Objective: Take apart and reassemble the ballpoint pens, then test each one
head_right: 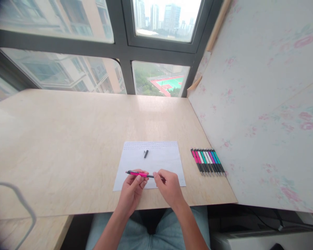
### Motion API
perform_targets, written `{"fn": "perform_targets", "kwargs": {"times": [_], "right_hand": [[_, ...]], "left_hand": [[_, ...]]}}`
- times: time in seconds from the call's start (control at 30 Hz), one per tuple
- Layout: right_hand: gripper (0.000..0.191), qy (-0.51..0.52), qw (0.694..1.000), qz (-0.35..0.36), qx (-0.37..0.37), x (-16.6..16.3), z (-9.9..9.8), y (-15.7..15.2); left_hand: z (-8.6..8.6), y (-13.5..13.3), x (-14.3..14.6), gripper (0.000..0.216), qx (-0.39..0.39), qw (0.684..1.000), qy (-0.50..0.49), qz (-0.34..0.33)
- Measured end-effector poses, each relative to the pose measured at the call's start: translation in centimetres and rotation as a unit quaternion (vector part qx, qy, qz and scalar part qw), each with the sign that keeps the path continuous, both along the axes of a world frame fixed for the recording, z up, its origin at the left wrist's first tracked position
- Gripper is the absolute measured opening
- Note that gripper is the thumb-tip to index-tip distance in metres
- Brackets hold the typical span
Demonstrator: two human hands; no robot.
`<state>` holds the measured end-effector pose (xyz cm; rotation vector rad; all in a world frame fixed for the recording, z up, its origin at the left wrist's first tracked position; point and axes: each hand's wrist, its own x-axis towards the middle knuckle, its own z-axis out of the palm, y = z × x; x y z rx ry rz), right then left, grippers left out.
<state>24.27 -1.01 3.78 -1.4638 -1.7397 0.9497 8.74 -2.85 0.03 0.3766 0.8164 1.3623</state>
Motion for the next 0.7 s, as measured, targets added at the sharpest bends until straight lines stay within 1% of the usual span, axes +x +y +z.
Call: {"fn": "perform_targets", "kwargs": {"times": [0.13, 0.4, 0.47, 0.53, 0.57, 0.63, 0.67, 0.7], "right_hand": [[0.044, 0.019, 1.0, 0.016, -0.012, 0.0, 0.4, 0.3], [0.046, -0.005, 0.999, 0.032, -0.017, 0.5, 0.4, 0.5], [0.046, 0.011, 0.999, 0.044, -0.026, 0.9, 0.4, 0.6], [0.047, 0.052, 0.996, 0.062, -0.044, 1.2, 0.3, 0.9], [0.048, 0.077, 0.994, 0.058, -0.051, 1.3, 0.1, 1.2], [0.048, 0.099, 0.994, 0.014, -0.048, 1.1, -0.5, 2.3], [0.046, 0.083, 0.996, -0.024, -0.035, 0.8, -1.0, 3.0], [0.036, 0.034, 0.998, -0.054, -0.014, 0.3, -1.4, 3.8]], "left_hand": [[0.0, 0.2, 0.0, 0.019, -0.019, 1.0, -0.002, 0.007], [-0.3, 0.1, 0.1, 0.018, 0.0, 1.0, -0.003, 0.003], [-0.2, 0.1, 0.1, 0.018, 0.002, 1.0, -0.001, 0.002], [-0.1, 0.1, 0.1, 0.018, 0.0, 1.0, -0.002, 0.005], [-0.1, 0.1, 0.1, 0.018, -0.004, 1.0, -0.005, 0.009], [0.0, 0.1, 0.0, 0.02, -0.016, 1.0, -0.018, 0.017], [0.1, 0.1, -0.1, 0.02, -0.022, 0.999, -0.027, 0.021], [0.1, 0.2, -0.1, 0.02, -0.028, 0.999, -0.037, 0.026]]}}
